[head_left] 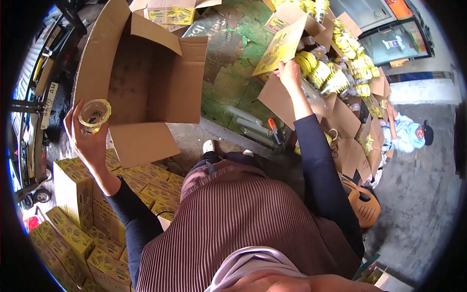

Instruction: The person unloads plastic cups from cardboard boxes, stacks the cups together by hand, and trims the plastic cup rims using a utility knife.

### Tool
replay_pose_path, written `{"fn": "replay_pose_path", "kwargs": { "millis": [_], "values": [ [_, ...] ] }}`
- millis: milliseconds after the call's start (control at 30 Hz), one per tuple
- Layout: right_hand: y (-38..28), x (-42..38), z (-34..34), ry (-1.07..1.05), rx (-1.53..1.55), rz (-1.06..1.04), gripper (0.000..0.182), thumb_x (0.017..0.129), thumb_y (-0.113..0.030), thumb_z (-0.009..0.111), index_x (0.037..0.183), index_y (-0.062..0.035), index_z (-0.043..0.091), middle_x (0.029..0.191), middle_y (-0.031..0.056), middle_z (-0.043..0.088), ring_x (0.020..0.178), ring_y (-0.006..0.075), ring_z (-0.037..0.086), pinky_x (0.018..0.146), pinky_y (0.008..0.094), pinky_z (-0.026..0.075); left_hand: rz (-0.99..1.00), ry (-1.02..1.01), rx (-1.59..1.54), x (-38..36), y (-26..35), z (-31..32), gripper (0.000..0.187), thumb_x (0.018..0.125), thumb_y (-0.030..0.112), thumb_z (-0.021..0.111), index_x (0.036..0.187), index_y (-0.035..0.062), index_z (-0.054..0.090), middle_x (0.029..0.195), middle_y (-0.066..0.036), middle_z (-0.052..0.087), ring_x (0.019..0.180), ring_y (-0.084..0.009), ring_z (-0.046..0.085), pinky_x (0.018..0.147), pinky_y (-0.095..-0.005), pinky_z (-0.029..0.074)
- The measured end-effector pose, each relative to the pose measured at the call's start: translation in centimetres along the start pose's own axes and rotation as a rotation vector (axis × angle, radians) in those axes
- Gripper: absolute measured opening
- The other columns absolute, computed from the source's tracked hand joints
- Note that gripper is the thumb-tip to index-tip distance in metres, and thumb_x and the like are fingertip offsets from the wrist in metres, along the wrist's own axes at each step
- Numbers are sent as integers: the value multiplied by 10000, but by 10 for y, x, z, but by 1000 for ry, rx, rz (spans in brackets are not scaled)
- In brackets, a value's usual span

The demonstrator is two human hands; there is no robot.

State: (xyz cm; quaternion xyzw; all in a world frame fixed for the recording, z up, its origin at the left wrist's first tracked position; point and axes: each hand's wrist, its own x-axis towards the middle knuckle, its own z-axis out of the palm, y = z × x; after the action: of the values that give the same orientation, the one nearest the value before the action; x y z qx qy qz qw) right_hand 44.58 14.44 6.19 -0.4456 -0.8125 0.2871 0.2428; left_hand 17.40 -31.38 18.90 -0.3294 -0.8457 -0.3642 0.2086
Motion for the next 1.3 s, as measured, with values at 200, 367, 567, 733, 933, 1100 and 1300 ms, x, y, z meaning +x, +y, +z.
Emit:
{"fn": "replay_pose_path", "kwargs": {
  "millis": [200,367,567,733,933,1100,1300],
  "values": [
    [17,-1,25,-90,-332,-58,342,871,-253,563,798,71,645,757,250,657,741,386,664,720,459,529,113,-24,-20,15,15,6,592,643,63,789,1200,151,609,1160,-69,557,1076,-228,571,832,-357,508],
    [19,-8,21,-51,-289,-31,343,856,-258,585,813,77,642,809,316,624,806,441,637,732,500,512,108,8,-64,23,31,2,590,619,30,793,1176,127,625,1151,-60,557,1054,-218,579,808,-342,527],
    [29,0,16,-43,-339,-124,313,869,-230,564,905,78,602,821,323,621,817,462,625,732,518,503,47,26,-393,30,34,12,572,629,37,807,1170,95,633,1160,-46,543,1066,-185,569,910,-349,487],
    [13,7,29,-67,-371,-81,281,864,-198,570,964,64,579,856,325,624,843,460,624,759,515,504,38,40,-493,30,31,30,562,639,21,790,1174,63,625,1178,-66,541,1077,-198,570,913,-350,493],
    [13,-2,46,-89,-448,-164,441,810,-209,689,1112,53,505,916,285,638,875,441,625,780,475,503,-137,-89,-659,26,-8,68,533,705,92,782,1200,28,595,1208,-59,538,1095,-182,568,929,-310,491],
    [10,-64,29,-112,-152,-277,448,815,-139,678,1197,-15,482,1042,180,645,938,344,637,781,412,525,-199,-102,-647,20,-42,84,496,705,63,770,1170,16,603,1146,-65,523,1007,-183,596,822,-291,529],
    [15,-165,4,-262,-103,-281,65,791,-51,608,821,-78,557,776,87,562,755,294,616,663,409,497,-250,-116,-499,15,-76,88,505,729,79,778,1193,31,585,1189,-62,545,1067,-173,574,895,-299,501]
  ]
}}
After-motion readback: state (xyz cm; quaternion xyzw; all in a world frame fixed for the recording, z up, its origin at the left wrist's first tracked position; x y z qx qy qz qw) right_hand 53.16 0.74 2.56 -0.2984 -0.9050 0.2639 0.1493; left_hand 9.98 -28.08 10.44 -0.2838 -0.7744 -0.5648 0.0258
